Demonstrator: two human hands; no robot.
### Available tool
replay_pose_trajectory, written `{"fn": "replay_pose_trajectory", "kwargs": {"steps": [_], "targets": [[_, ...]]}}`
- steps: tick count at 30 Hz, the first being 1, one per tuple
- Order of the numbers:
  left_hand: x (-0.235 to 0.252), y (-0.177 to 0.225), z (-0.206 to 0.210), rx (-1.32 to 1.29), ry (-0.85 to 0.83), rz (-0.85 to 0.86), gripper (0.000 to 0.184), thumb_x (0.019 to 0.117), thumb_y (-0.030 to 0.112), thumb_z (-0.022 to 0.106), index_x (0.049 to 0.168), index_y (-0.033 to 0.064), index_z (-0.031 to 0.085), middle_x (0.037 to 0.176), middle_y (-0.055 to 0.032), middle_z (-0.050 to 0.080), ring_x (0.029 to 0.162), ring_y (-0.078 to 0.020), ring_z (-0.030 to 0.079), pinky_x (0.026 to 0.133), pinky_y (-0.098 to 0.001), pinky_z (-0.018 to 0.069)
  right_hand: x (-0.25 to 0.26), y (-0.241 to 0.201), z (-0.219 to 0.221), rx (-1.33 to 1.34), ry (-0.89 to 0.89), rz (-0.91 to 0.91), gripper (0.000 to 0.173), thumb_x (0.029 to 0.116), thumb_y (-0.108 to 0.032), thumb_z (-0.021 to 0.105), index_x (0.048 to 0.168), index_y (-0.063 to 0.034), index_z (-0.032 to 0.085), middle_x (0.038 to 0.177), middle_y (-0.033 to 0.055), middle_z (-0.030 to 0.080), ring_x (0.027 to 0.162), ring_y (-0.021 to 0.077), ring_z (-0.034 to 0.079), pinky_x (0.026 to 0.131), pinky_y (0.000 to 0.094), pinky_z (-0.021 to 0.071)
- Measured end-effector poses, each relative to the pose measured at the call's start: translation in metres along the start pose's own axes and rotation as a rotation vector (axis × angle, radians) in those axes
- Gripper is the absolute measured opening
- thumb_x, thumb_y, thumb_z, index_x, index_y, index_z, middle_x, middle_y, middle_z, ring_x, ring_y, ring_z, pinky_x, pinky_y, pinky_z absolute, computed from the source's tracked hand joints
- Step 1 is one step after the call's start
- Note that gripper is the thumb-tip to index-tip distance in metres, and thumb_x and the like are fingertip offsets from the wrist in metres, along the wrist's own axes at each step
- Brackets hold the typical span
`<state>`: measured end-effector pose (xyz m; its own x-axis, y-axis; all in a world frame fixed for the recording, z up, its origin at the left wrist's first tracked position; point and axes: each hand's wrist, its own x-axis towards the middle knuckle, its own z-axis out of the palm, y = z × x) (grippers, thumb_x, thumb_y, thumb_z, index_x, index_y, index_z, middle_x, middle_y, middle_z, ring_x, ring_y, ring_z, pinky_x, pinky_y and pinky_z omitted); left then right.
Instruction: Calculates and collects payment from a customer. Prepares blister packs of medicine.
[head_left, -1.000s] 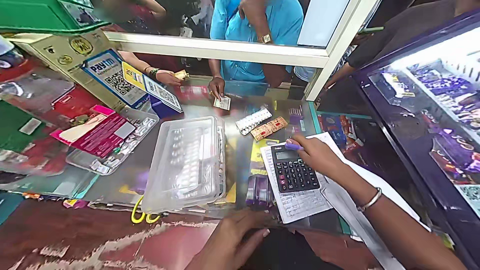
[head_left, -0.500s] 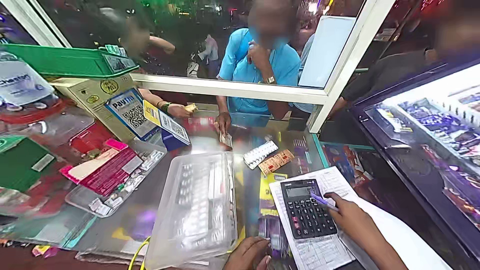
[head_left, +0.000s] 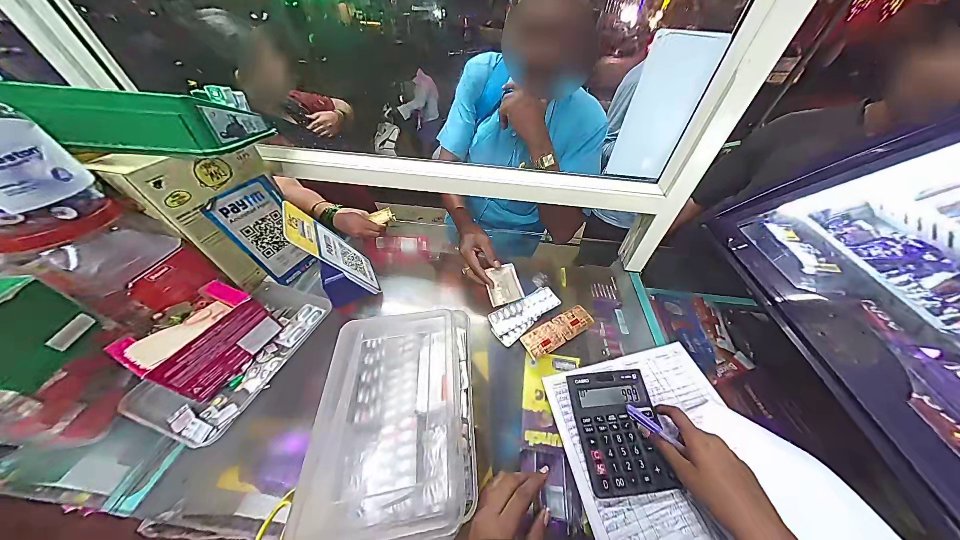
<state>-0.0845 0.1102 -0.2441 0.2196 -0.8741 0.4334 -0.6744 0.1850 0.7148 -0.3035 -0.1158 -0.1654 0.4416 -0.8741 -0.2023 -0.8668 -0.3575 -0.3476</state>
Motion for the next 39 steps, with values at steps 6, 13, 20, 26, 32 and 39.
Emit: {"fn": "replay_pose_trajectory", "kwargs": {"steps": [6,13,20,26,32,39], "targets": [[-0.002,0.002,0.003,0.066,0.029,0.019,0.032,0.0998,0.016,0.063,0.126,-0.0003,0.069,0.111,-0.0170,0.073,0.103,-0.0281,0.071,0.095,-0.0413,0.0556,0.001,-0.001,0.001,0.006,-0.003,-0.007,0.054,0.1000,-0.043,0.063,0.141,-0.0079,0.058,0.090,0.0240,0.072,0.083,0.0458,0.069,0.075,0.0658,0.0516],[-0.006,0.001,0.006,0.174,0.097,0.098,0.032,0.1000,0.020,0.062,0.127,0.0046,0.069,0.114,-0.0104,0.074,0.106,-0.0199,0.070,0.099,-0.0329,0.0535,-0.005,-0.005,-0.007,-0.034,-0.007,-0.039,0.050,0.0993,-0.043,0.065,0.134,-0.0074,0.064,0.089,0.0244,0.071,0.082,0.0466,0.069,0.072,0.0677,0.0511],[-0.005,-0.005,0.011,0.241,0.184,0.157,0.032,0.1007,0.022,0.058,0.127,0.0073,0.068,0.111,-0.0080,0.073,0.104,-0.0169,0.068,0.097,-0.0285,0.0525,0.009,-0.022,-0.032,-0.120,0.079,-0.133,0.042,0.1012,-0.040,0.063,0.128,-0.0068,0.067,0.093,0.0227,0.072,0.085,0.0447,0.070,0.072,0.0666,0.0510],[-0.006,-0.005,0.013,0.274,0.196,0.160,0.032,0.1009,0.022,0.058,0.128,0.0079,0.068,0.112,-0.0074,0.073,0.103,-0.0173,0.069,0.096,-0.0301,0.0534,0.029,-0.044,-0.050,-0.176,0.019,-0.231,0.051,0.1053,-0.050,0.050,0.119,-0.0050,0.069,0.092,0.0200,0.071,0.087,0.0409,0.069,0.075,0.0624,0.0516],[-0.008,-0.006,0.007,0.153,0.200,0.089,0.035,0.1004,0.019,0.060,0.131,0.0023,0.065,0.127,-0.0155,0.067,0.119,-0.0194,0.065,0.105,-0.0275,0.0500,0.053,-0.028,-0.069,-0.391,-0.133,0.074,0.043,0.1103,-0.033,0.043,0.123,0.0029,0.063,0.118,0.0324,0.065,0.114,0.0523,0.063,0.090,0.0691,0.0477],[-0.006,-0.004,-0.016,0.136,0.229,-0.030,0.036,0.1007,0.017,0.059,0.131,-0.0026,0.064,0.129,-0.0199,0.067,0.120,-0.0251,0.066,0.104,-0.0335,0.0518,0.156,-0.081,-0.046,-0.293,-0.066,-0.720,0.042,0.0992,-0.021,0.068,0.134,0.0012,0.063,0.138,0.0264,0.060,0.132,0.0459,0.054,0.108,0.0656,0.0401]]}}
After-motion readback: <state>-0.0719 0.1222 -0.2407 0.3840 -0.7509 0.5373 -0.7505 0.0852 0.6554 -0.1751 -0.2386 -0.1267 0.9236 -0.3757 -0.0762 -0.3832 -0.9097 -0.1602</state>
